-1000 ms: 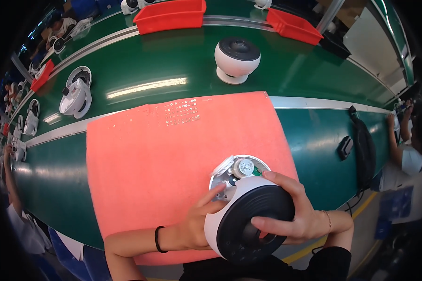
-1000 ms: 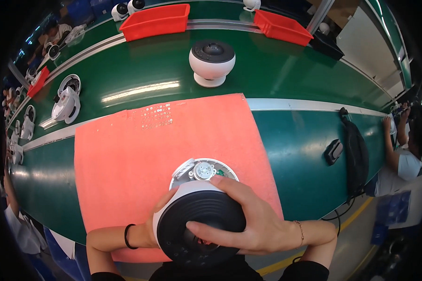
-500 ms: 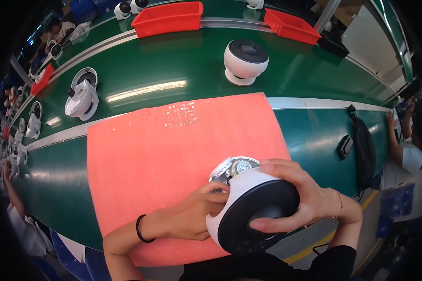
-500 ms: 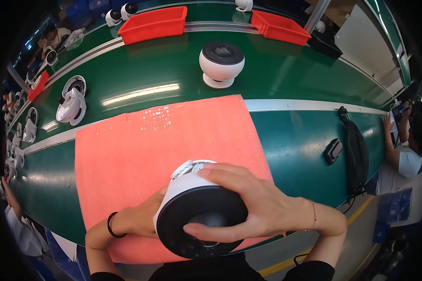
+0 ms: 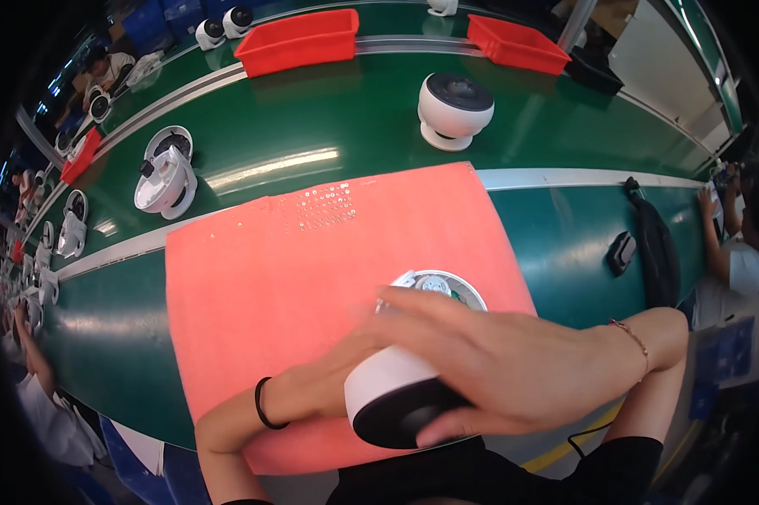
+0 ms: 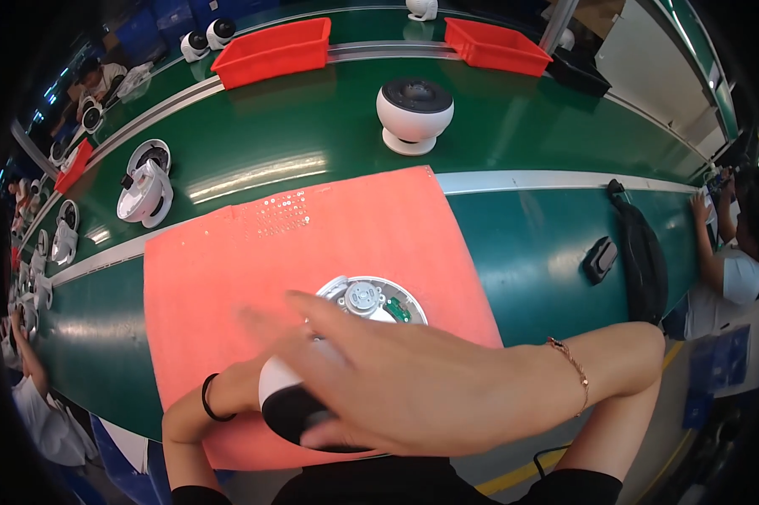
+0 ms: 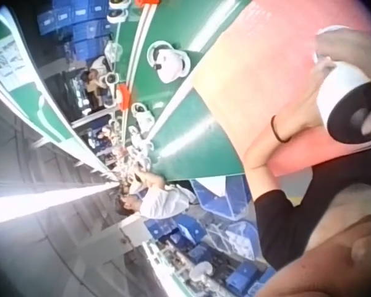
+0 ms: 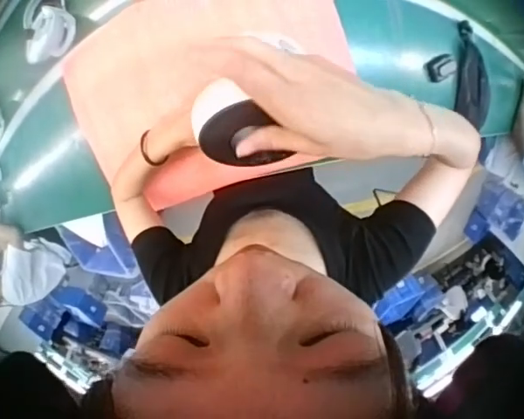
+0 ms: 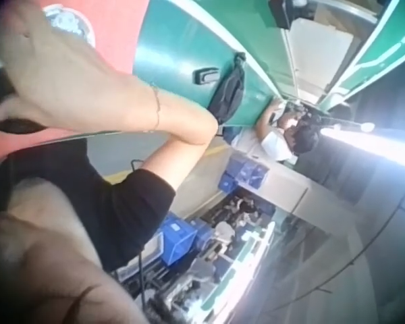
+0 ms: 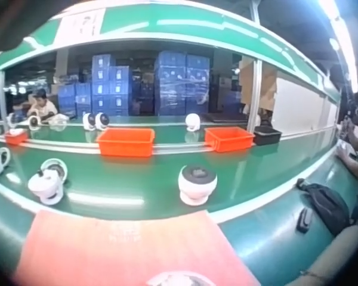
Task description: The worker is assembling and inspecting white spherical security cameras on a production line conveyor belt.
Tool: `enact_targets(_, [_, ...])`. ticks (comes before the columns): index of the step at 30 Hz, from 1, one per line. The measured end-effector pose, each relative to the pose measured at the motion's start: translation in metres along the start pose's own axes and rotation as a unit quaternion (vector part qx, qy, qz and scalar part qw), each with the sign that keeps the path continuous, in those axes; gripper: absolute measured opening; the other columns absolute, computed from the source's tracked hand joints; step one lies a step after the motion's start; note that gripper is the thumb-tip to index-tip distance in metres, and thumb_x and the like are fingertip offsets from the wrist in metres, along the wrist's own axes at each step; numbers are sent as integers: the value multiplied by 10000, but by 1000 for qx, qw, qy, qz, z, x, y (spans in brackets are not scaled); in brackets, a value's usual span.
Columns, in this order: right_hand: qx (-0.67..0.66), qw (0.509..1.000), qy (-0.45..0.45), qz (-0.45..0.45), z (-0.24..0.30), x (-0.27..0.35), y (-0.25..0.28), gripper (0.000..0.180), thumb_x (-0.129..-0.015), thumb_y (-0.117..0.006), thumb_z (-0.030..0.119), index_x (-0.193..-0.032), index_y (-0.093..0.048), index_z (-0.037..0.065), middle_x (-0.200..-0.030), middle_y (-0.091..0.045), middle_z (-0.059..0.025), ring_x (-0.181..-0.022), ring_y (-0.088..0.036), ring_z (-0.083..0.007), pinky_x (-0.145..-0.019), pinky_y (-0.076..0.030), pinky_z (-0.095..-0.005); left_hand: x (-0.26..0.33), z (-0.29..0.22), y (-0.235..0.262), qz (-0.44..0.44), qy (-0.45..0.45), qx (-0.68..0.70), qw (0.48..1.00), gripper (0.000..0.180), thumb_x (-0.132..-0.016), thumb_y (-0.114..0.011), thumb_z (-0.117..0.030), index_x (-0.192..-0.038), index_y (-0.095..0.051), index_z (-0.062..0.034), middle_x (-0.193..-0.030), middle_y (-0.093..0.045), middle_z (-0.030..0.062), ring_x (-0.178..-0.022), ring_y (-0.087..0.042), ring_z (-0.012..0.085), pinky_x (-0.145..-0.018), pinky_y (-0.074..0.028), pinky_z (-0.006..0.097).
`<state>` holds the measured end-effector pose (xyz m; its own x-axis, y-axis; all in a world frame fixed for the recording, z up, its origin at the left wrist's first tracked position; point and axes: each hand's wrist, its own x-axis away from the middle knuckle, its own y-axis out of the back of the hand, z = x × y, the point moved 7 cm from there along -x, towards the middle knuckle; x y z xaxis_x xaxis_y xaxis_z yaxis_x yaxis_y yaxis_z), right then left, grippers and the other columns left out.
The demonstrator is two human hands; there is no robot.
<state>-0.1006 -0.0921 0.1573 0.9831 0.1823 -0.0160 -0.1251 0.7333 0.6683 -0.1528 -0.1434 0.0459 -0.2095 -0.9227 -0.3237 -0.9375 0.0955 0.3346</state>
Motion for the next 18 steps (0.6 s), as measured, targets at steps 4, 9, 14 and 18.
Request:
enact_targets(4, [43,986,-138,79,3,-8,5,536,-776,-637,262,-1225,-429,57,-1098,-509,-213,-854,-583,-350,-638,-498,-366,4,3,-2,53,-5,-102,993,373,-751,-595,-252,-1076,-554,-73,-1088,-561,112,-946,-524,308,-852,-398,414])
enact_targets(9, [91,991,-10,93,40,-33,-21,312,-683,-564,103,-964,-544,-30,-806,-581,-166,-678,-579,-313,-572,-473,-390,6,-10,16,-35,-28,-66,997,290,-717,-587,-185,-973,-593,-49,-944,-603,88,-896,-535,272,-770,-436,353])
enact_targets(14, [233,925,23,300,50,-25,-81,343,-667,-575,132,-947,-524,-60,-850,-576,-175,-697,-571,-267,-559,-474,-363,2,-19,18,35,-19,-89,995,243,-715,-575,-116,-936,-601,-16,-878,-612,104,-838,-561,248,-726,-459,306])
enact_targets(18, [204,937,113,261,59,-10,-132,335,-680,-563,119,-959,-521,-60,-850,-578,-174,-723,-573,-267,-577,-475,-364,10,-31,13,95,-73,-141,983,229,-720,-576,-109,-921,-599,0,-844,-608,130,-783,-578,262,-712,-465,316])
